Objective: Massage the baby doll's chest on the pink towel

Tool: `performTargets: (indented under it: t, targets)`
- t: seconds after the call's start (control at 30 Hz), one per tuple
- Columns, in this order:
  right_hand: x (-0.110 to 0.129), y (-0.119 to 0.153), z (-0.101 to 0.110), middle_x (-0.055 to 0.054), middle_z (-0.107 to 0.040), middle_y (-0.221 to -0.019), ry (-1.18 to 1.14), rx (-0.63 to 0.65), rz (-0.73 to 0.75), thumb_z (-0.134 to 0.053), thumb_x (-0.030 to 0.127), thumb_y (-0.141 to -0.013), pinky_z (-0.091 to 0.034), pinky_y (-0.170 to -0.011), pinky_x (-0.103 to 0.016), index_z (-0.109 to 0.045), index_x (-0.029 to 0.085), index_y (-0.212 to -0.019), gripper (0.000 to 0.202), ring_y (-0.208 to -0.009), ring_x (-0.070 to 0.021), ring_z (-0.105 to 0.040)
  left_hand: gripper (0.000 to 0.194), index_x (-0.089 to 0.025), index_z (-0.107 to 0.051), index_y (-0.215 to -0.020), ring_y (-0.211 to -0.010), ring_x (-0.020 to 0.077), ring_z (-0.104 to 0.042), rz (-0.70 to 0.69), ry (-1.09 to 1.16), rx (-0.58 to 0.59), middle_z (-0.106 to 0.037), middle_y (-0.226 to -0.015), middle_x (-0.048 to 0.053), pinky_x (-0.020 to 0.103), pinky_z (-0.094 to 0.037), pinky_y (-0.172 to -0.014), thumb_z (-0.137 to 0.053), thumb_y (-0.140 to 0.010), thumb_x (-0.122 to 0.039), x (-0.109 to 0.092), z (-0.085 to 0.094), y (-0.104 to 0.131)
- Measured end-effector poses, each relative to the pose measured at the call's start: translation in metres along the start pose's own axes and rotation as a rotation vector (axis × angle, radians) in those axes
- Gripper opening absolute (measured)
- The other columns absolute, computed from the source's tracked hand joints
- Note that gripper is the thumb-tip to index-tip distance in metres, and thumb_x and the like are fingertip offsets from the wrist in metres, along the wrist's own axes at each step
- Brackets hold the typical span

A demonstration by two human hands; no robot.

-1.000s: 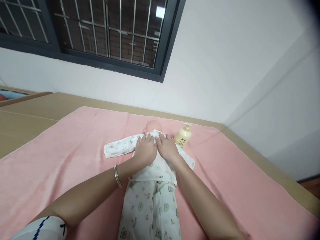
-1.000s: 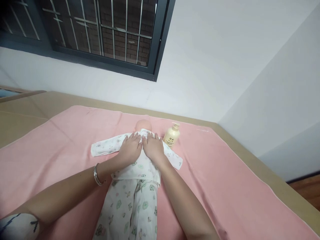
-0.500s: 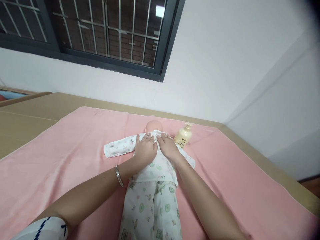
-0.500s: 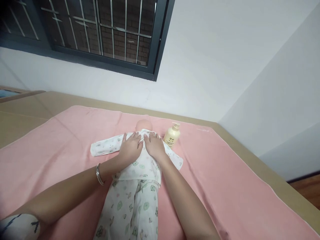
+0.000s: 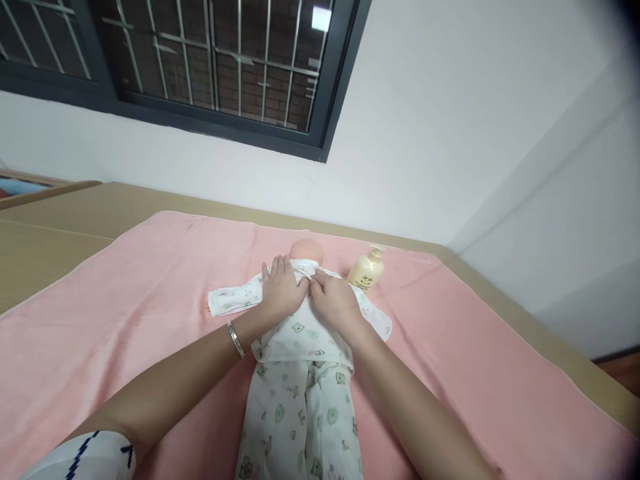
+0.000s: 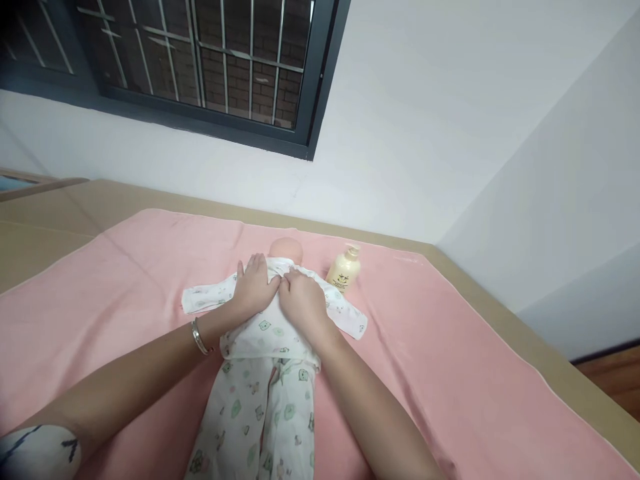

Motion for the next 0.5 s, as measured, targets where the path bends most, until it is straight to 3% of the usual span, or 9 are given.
performTargets:
  t: [0.1, 0.23, 0.33, 0.5]
  targets:
    - [0.001, -0.003, -0.001, -0.007, -0.064, -0.131, -0.101, -0.069, 0.055, -0.031, 0.027, -0.1, -0.041, -0.098, -0.028, -0.065, 0.02, -0.12, 0.041, -0.119, -0.022, -0.059, 0.06, -0.002, -0.042, -0.145, -0.151, 0.0321, -0.024, -0.102, -0.007, -0.04, -0.035, -0.158, 0.021, 0.052, -0.01, -0.125, -0.037, -0.094, -0.034, -0.009, 0.003, 0.004]
    - [-0.012, -0.017, -0.018, -0.011, -0.05, -0.148, -0.181, -0.094, 0.08, -0.027, 0.031, -0.103, -0.026, -0.116, -0.028, -0.052, 0.011, -0.14, 0.049, -0.141, -0.0184, -0.04, 0.052, -0.004, -0.05, -0.139, -0.146, 0.0255, -0.036, -0.213, 0.056, -0.058, -0.045, -0.153, 0.016, 0.04, -0.021, -0.125, -0.034, -0.095, -0.026, -0.014, 0.001, 0.004]
    - [-0.033, -0.031, -0.034, -0.011, -0.045, -0.152, -0.189, -0.046, 0.036, -0.025, 0.037, -0.104, -0.021, -0.12, -0.035, -0.05, 0.012, -0.142, 0.052, -0.145, -0.0199, -0.034, 0.049, -0.008, -0.052, -0.138, -0.142, 0.0257, -0.042, -0.199, 0.095, -0.041, -0.051, -0.148, 0.015, 0.041, -0.028, -0.122, -0.035, -0.096, -0.029, -0.011, -0.006, 0.001]
    - [-0.055, -0.043, -0.044, -0.009, -0.041, -0.154, -0.249, -0.024, -0.006, -0.029, 0.042, -0.103, -0.016, -0.122, -0.047, -0.05, 0.017, -0.143, 0.052, -0.147, -0.0237, -0.029, 0.047, -0.012, -0.051, -0.137, -0.143, 0.0273, -0.038, -0.169, 0.106, -0.009, -0.05, -0.149, 0.015, 0.047, -0.026, -0.121, -0.036, -0.097, -0.032, -0.009, -0.008, 0.0]
Point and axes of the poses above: each hand's wrist, its own y-axis away from the middle knuckle, its own z-axis out of the back of the hand, x = y × z, the point moved 8 cm from there along -y, towards the middle knuckle
